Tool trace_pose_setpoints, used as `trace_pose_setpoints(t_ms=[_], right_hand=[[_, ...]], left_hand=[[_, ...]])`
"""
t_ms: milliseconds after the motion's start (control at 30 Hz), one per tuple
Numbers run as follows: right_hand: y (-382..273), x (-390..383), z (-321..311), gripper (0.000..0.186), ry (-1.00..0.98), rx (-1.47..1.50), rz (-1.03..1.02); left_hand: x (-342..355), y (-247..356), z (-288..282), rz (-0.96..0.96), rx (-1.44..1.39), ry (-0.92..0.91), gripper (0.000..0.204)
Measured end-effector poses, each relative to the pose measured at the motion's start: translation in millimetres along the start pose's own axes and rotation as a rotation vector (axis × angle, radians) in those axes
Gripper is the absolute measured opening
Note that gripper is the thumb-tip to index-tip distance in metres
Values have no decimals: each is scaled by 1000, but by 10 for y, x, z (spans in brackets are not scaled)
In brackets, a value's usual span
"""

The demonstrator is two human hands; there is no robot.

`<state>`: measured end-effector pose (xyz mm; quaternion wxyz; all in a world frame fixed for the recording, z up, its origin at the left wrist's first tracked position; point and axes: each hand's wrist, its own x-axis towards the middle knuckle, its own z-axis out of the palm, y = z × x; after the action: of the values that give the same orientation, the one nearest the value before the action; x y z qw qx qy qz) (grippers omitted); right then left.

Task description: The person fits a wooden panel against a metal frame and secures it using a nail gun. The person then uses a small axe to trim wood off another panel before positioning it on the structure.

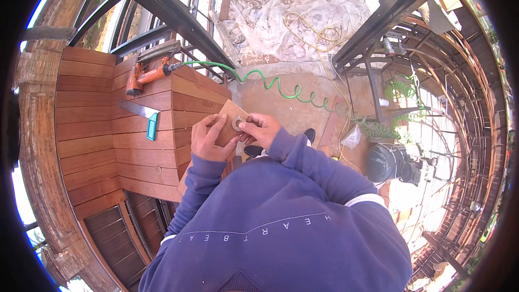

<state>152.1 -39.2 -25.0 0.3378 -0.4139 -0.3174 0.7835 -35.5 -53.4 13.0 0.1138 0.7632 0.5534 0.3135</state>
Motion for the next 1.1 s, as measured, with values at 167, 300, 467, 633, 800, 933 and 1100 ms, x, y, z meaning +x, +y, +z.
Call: trace_pose_setpoints(t_ms=[167,300,467,633,800,933,1100], right_hand=[[-231,-443,-638,24,157,146,0],[-341,-751,-1196,20,224,186,1],[-460,-1083,-1743,19,303,215,-32],[-458,-1418,-2045,20,419,171,-220],[-580,-1696,-2046,19,518,47,-300],[-650,-1858,-2223,20,569,-2,-400],[-764,-2211,-2323,28,636,121,-549]], left_hand=[[352,577,485,85,-31,-102,55],[566,1010,926,162,-73,-162,56],[784,1537,1364,105,-199,-300,67],[1087,1953,1532,-35,-410,-563,62],[1275,2048,1752,-244,-643,-985,42],[1411,2106,2060,-278,-883,-1144,41],[1739,2334,2327,-248,-1149,-1307,40]])
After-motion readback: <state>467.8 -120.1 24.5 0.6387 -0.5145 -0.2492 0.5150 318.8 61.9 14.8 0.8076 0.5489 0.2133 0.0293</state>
